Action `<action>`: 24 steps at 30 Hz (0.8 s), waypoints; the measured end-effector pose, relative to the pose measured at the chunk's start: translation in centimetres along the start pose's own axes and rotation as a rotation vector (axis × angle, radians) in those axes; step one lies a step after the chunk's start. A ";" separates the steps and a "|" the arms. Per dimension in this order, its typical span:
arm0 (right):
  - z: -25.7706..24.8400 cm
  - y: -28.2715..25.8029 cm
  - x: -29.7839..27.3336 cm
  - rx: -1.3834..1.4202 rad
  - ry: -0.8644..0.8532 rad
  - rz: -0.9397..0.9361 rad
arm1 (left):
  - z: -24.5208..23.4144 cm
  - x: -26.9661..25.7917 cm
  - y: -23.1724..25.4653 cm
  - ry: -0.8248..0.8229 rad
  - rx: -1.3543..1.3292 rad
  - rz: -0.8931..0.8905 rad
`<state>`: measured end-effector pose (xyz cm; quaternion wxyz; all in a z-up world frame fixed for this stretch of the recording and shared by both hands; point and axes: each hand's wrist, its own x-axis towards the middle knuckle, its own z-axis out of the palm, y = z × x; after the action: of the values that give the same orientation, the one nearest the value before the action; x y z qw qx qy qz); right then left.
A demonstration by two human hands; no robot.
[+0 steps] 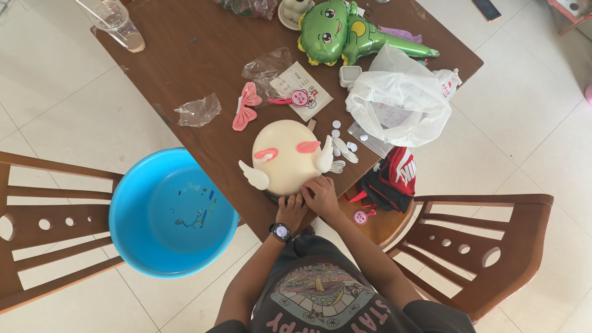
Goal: The person decorates a white balloon by attaching white wing-shaped pieces and pink ear-shaped pieces to its surface. They peel backing from adhesive stickers and press each piece onto the balloon, adjusting positions as needed.
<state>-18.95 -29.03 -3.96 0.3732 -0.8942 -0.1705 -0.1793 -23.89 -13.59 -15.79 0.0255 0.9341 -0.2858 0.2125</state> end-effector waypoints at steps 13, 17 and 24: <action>-2.7 0.5 2.5 0.088 0.001 0.252 | -9.6 5.8 -1.1 0.148 -0.336 -0.121; -4.4 2.1 6.7 -0.004 0.126 0.077 | -11.4 10.3 -3.2 0.182 -0.441 -0.211; -4.5 3.7 10.5 0.132 -0.241 0.135 | -10.0 14.1 -5.0 0.221 -0.319 -0.242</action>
<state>-8.99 -32.97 1.48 0.4190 -0.8922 -0.1650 -0.0339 -14.51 -15.11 -0.55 0.2291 0.9168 -0.1970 0.2610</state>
